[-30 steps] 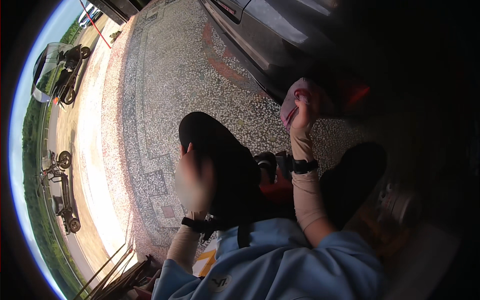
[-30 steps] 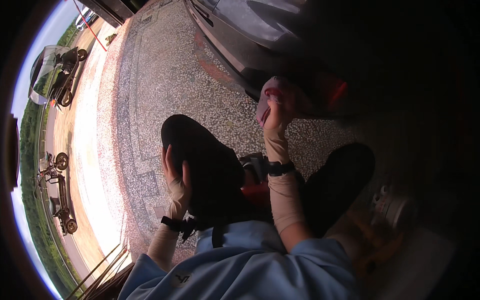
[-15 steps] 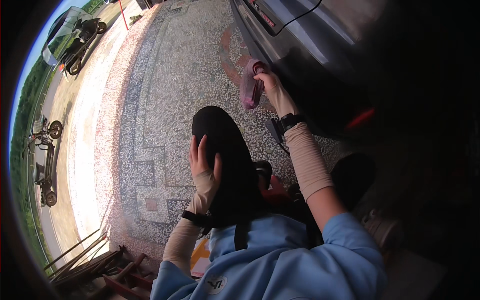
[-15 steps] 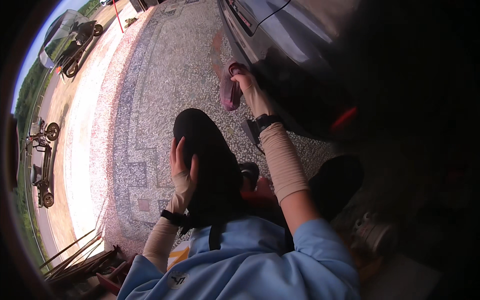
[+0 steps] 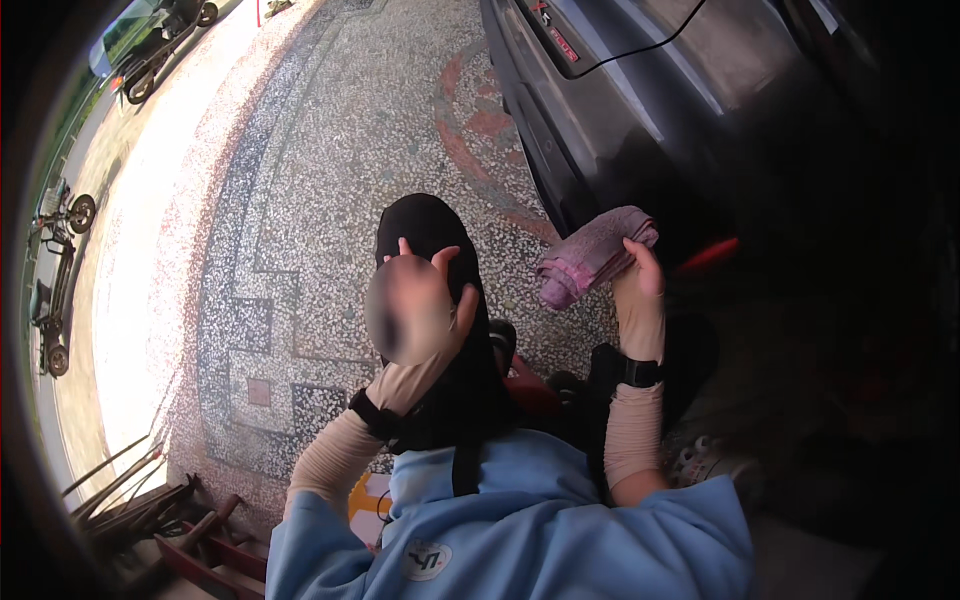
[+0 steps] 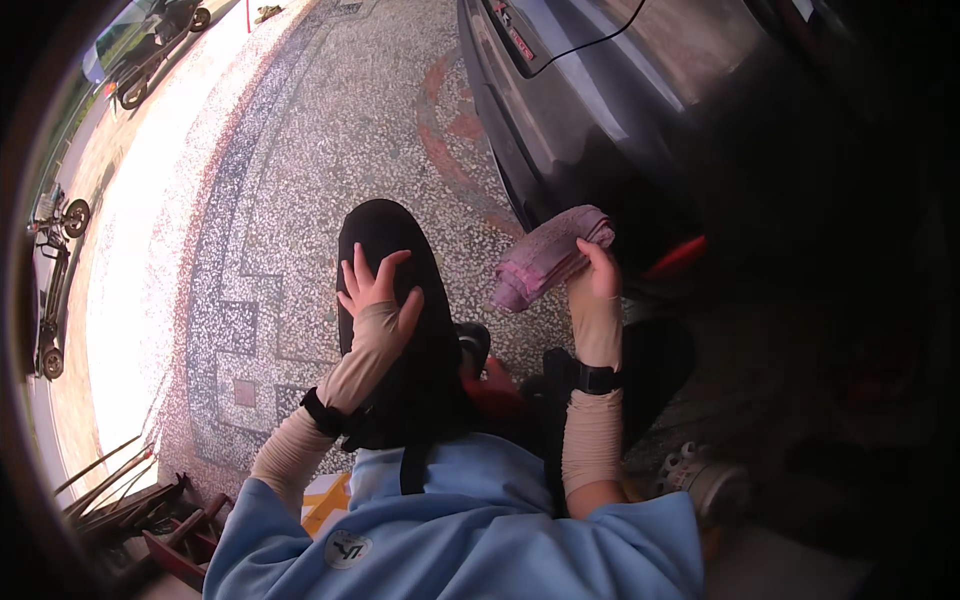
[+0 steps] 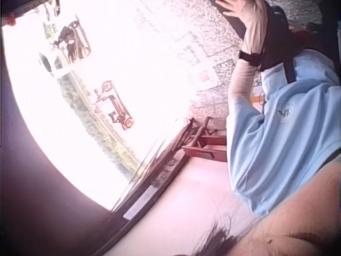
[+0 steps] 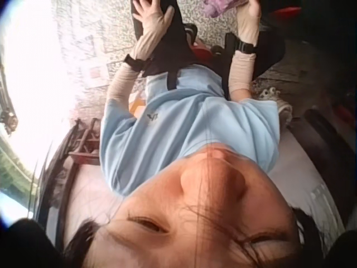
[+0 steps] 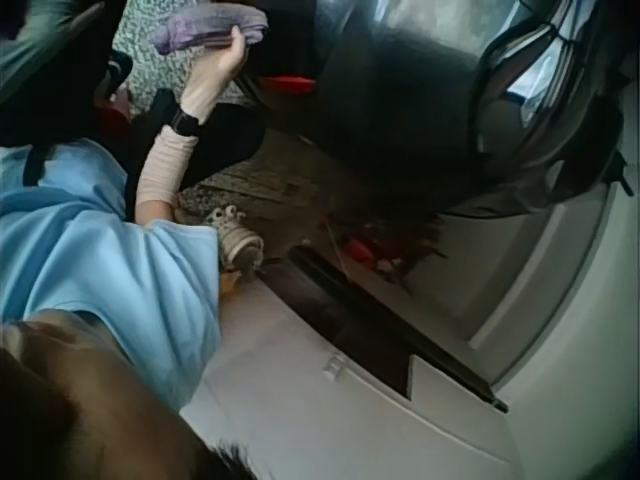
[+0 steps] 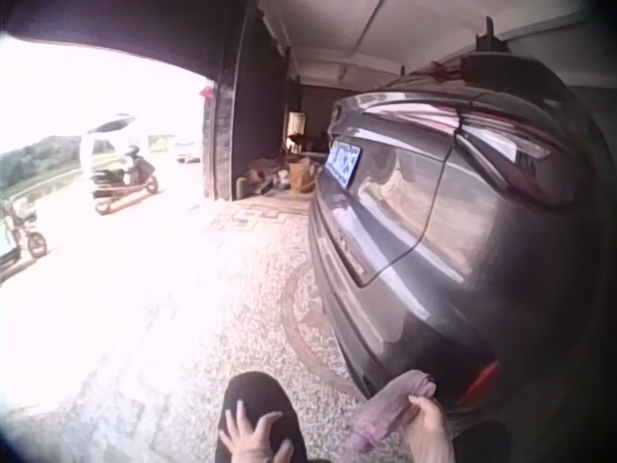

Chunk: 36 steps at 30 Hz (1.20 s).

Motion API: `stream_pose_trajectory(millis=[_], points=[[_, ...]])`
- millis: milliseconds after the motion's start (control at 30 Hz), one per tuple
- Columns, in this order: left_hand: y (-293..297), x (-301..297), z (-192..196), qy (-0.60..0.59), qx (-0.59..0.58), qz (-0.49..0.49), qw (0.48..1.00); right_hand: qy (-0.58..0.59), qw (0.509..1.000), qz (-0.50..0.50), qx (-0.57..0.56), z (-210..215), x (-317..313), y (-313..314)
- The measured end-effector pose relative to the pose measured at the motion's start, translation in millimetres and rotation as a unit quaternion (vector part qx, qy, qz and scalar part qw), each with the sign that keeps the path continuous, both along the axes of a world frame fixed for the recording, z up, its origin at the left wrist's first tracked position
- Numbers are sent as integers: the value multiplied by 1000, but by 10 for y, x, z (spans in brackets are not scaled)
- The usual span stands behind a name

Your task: Cleaning the exterior rear of a car with a pink cloth.

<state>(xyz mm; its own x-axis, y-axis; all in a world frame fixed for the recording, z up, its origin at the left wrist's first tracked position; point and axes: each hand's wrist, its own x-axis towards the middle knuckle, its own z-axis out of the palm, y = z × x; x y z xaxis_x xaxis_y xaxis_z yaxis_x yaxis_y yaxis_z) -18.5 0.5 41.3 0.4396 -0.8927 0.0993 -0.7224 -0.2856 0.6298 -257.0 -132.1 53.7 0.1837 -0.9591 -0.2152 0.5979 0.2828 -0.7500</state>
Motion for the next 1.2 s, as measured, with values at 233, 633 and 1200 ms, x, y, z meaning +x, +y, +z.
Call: stream_pose_trajectory(millis=[233,633,1200], points=[[-195,-525,338,196,119,-474,850,-10,989,-150,10,392,-70,277],[-457,-1318,-537,343,-137,-349,861,0,984,-171,-40,601,102,582],[-268,-1562,-578,368,-84,-398,836,387,901,-32,-192,150,297,798]])
